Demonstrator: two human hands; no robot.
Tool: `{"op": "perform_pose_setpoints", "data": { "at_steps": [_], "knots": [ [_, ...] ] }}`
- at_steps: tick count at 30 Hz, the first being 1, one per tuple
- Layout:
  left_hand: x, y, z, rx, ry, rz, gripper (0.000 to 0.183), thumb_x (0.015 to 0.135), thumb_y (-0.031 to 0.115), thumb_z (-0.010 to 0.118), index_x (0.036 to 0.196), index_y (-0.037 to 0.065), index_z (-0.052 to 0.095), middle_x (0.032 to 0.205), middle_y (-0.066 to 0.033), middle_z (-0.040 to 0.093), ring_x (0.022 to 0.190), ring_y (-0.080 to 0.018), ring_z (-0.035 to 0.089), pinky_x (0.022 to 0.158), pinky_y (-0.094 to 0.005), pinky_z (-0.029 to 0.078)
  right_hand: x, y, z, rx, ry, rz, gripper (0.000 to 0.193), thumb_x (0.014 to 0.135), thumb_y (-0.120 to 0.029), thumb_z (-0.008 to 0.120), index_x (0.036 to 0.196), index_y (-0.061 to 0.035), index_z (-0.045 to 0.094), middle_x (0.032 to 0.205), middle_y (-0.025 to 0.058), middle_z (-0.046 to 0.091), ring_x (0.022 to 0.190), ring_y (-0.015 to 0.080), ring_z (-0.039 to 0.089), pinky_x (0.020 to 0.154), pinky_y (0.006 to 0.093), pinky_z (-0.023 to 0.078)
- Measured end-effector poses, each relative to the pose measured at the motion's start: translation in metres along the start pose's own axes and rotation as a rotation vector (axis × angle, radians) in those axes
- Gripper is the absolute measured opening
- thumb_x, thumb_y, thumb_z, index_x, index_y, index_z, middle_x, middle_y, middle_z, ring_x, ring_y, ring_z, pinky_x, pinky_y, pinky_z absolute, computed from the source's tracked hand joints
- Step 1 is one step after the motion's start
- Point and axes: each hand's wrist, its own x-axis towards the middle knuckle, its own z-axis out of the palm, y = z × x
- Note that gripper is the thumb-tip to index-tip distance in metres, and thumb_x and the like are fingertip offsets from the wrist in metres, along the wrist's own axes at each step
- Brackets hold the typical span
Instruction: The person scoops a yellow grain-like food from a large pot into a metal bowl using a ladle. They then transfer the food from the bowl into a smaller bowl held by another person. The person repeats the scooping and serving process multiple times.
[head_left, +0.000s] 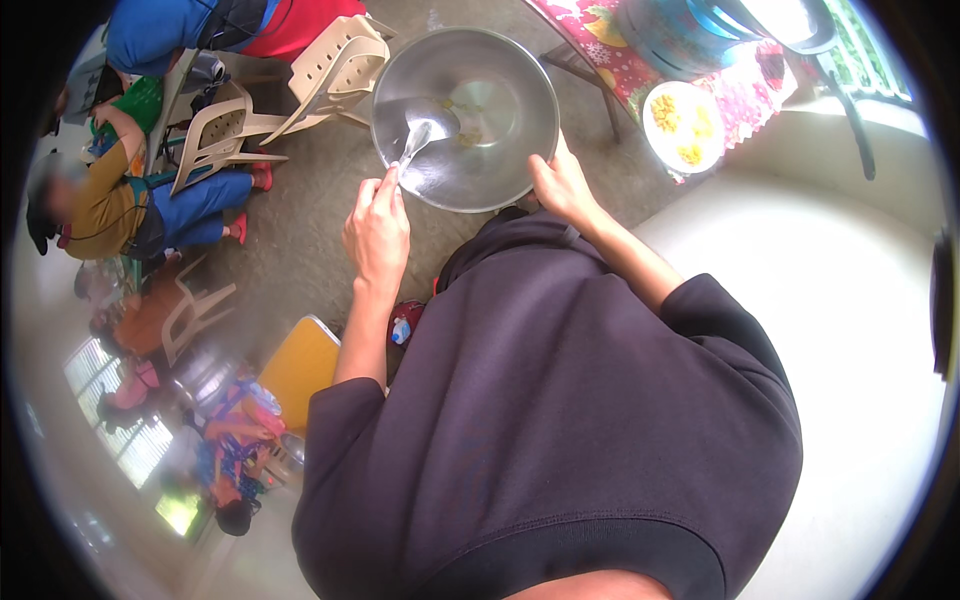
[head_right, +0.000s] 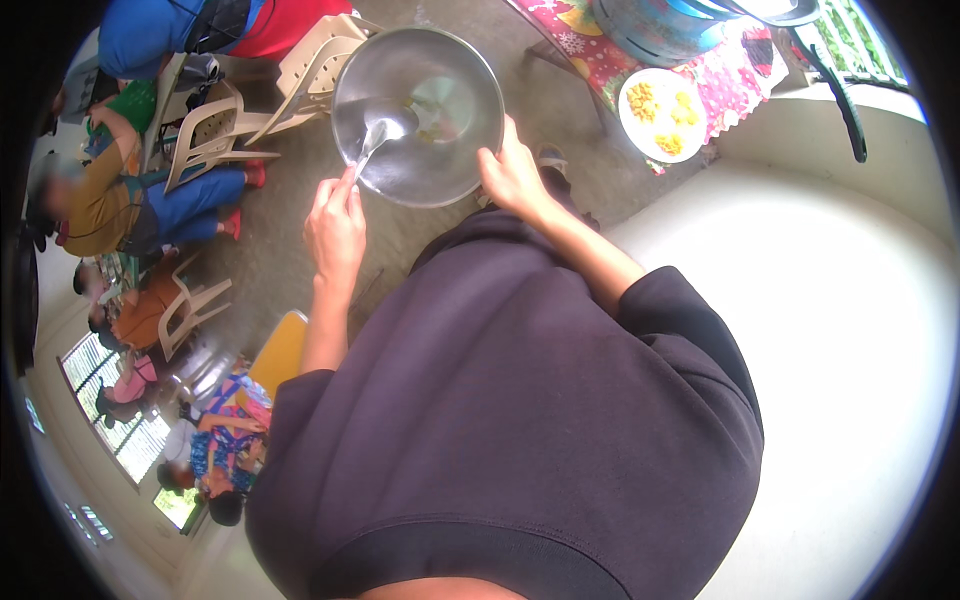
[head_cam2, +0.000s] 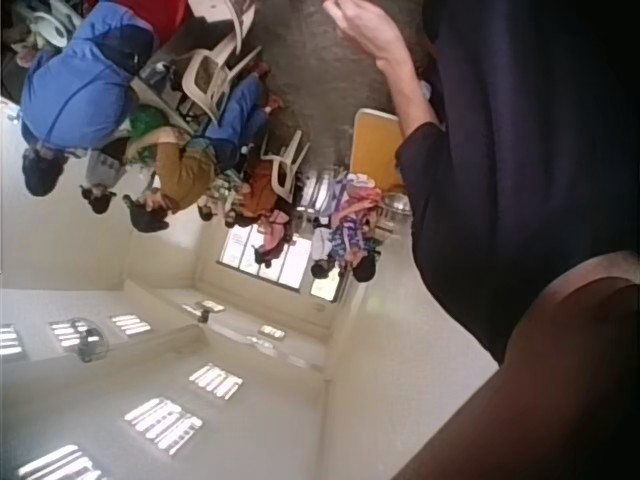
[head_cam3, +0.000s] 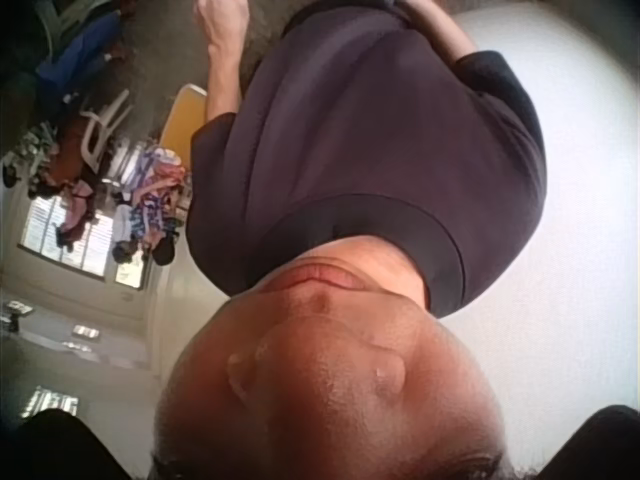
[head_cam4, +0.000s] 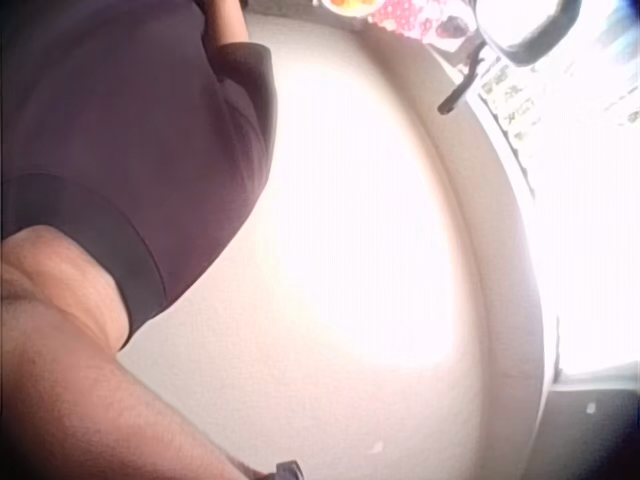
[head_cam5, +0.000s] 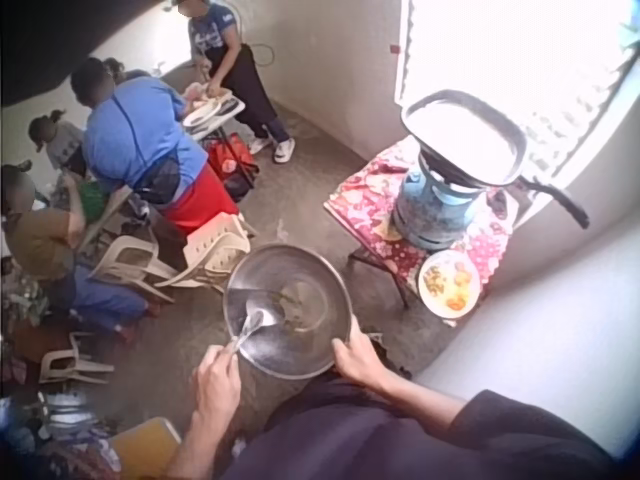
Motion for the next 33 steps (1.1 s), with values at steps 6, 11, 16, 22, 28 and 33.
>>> {"op": "perform_pose_setpoints", "data": {
  "at_steps": [6,11,16,22,28,33],
  "knots": [
    [0.005,0.003,0.004,0.002,0.002,-0.013,0.032,0.095,0.012,0.064,0.127,0.016,0.071,0.103,-0.0059,0.068,0.087,-0.0303,0.070,0.077,-0.0434,0.055,-0.001,-0.004,-0.002,-0.037,-0.003,-0.002,0.059,0.094,-0.009,0.047,0.149,0.0007,0.027,0.101,0.0287,0.069,0.068,0.0334,0.072,0.070,0.0446,0.059],
    [0.006,0.003,0.007,0.015,0.000,0.017,0.035,0.095,0.014,0.065,0.129,0.016,0.069,0.106,-0.0056,0.066,0.086,-0.0300,0.070,0.076,-0.0438,0.056,-0.001,-0.003,-0.004,-0.049,0.009,-0.026,0.059,0.094,-0.008,0.047,0.149,0.0007,0.027,0.101,0.0289,0.069,0.068,0.0335,0.072,0.070,0.0448,0.059],
    [0.007,0.005,0.009,0.050,-0.003,0.024,0.036,0.094,0.014,0.066,0.129,0.016,0.069,0.105,-0.0056,0.065,0.086,-0.0299,0.070,0.076,-0.0435,0.056,0.001,0.000,-0.003,-0.028,0.018,-0.016,0.059,0.093,-0.011,0.047,0.149,-0.0029,0.031,0.105,0.0235,0.068,0.068,0.0276,0.070,0.061,0.0369,0.060],
    [0.007,0.008,0.013,0.111,0.015,0.054,0.034,0.094,0.013,0.065,0.128,0.016,0.069,0.104,-0.0050,0.065,0.087,-0.0287,0.070,0.075,-0.0431,0.058,-0.001,-0.006,-0.005,-0.035,-0.008,-0.036,0.061,0.094,-0.009,0.048,0.149,0.0021,0.025,0.096,0.0291,0.069,0.064,0.0333,0.071,0.067,0.0441,0.060],
    [0.002,0.010,0.019,0.196,0.020,0.114,0.032,0.096,0.010,0.060,0.127,0.013,0.068,0.102,-0.0056,0.064,0.086,-0.0274,0.071,0.072,-0.0422,0.059,-0.005,0.005,-0.002,-0.051,-0.011,-0.122,0.062,0.093,-0.007,0.047,0.150,0.0009,0.025,0.094,0.0265,0.070,0.066,0.0331,0.072,0.064,0.0417,0.060],
    [-0.003,0.008,0.026,0.200,-0.010,0.149,0.033,0.097,0.008,0.059,0.128,0.011,0.067,0.101,-0.0084,0.064,0.085,-0.0295,0.070,0.071,-0.0433,0.059,-0.007,0.009,-0.007,-0.170,-0.022,-0.202,0.065,0.090,-0.006,0.050,0.145,0.0161,0.022,0.097,0.0371,0.066,0.086,0.0485,0.070,0.081,0.0508,0.055]
  ]
}}
